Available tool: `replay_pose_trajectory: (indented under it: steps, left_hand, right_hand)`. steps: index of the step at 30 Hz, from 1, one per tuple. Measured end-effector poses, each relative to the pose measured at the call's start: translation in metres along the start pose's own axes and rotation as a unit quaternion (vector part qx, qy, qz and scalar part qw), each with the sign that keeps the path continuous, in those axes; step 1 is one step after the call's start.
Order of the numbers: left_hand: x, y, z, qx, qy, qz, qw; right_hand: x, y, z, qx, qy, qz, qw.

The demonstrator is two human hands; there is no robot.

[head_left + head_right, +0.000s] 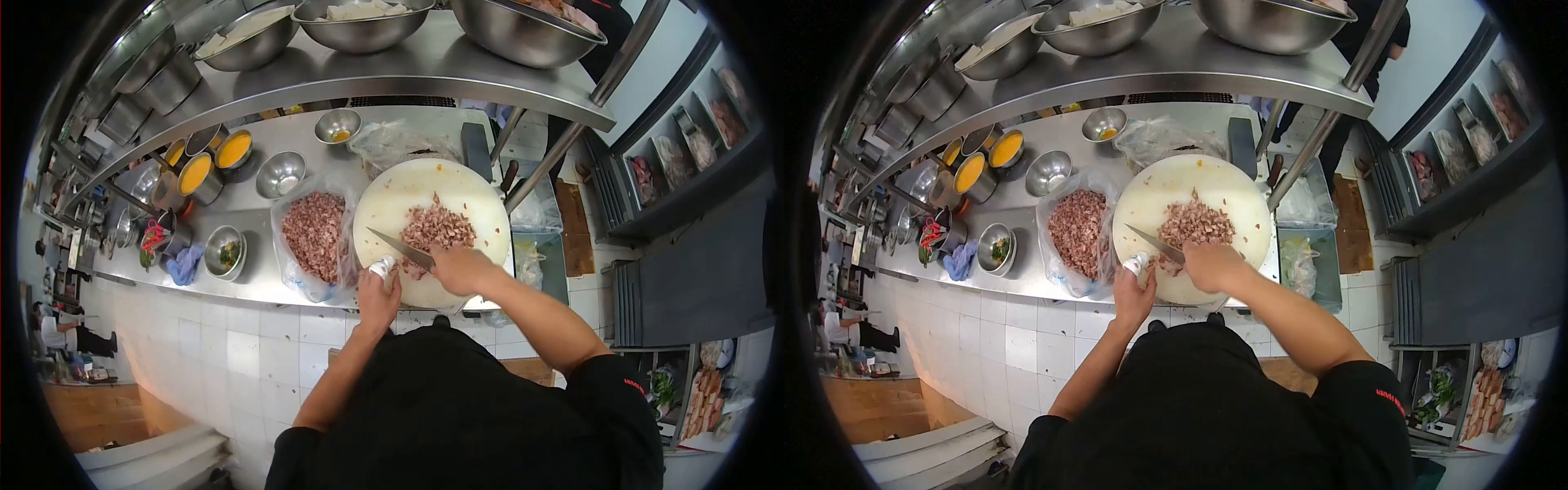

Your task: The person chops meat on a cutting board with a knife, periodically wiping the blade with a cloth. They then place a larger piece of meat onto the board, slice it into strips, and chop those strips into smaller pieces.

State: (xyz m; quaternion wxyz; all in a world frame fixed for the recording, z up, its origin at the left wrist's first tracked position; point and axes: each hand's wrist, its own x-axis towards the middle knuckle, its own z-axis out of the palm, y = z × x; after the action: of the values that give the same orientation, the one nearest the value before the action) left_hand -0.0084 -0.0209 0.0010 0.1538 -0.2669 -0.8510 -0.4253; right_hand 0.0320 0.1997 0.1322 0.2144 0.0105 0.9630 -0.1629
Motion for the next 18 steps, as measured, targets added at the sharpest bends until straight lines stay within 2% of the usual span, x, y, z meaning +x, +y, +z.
replay_pose_trajectory:
  steps: [1,4,8,9,11,12,13,15,16,17,18]
  left_hand:
    - [-0.001,0.000,0.000,-0.003,-0.012,-0.004,1.000]
    - [-0.004,0.001,-0.006,-0.012,-0.019,-0.025,0.999]
    - [-0.019,-0.004,-0.007,-0.005,-0.024,-0.073,0.997]
    - [-0.017,-0.001,-0.008,-0.005,-0.020,-0.072,0.997]
    - [-0.015,0.008,-0.017,0.021,-0.051,-0.005,0.998]
    - [-0.011,0.012,-0.018,0.020,-0.047,-0.004,0.999]
    - [-0.012,0.016,-0.020,0.032,-0.051,0.004,0.998]
    - [-0.009,0.019,-0.017,0.044,-0.047,0.013,0.998]
    - [-0.011,0.019,-0.012,0.055,-0.049,0.007,0.997]
    - [-0.009,0.017,-0.006,0.067,-0.049,0.004,0.997]
    - [-0.005,0.013,0.001,0.066,-0.042,0.006,0.997]
  right_hand:
    - [0.004,-0.002,-0.010,0.004,-0.003,-0.024,1.000]
    - [-0.023,-0.026,-0.039,0.005,-0.020,-0.004,1.000]
    - [-0.014,-0.016,0.001,0.022,-0.039,0.008,0.999]
    - [-0.015,-0.020,-0.019,0.019,-0.037,0.006,0.999]
    - [-0.023,-0.032,-0.071,0.065,-0.111,0.057,0.990]
    - [-0.014,-0.014,-0.057,0.004,-0.014,0.012,1.000]
    - [-0.011,-0.011,-0.051,0.002,-0.015,0.013,1.000]
    - [-0.001,-0.004,-0.044,-0.028,0.060,0.064,0.996]
    - [0.012,-0.003,-0.036,-0.049,0.019,0.083,0.995]
    - [0.022,0.008,-0.037,-0.050,0.024,0.083,0.995]
    - [0.025,0.001,-0.066,-0.010,-0.044,0.105,0.993]
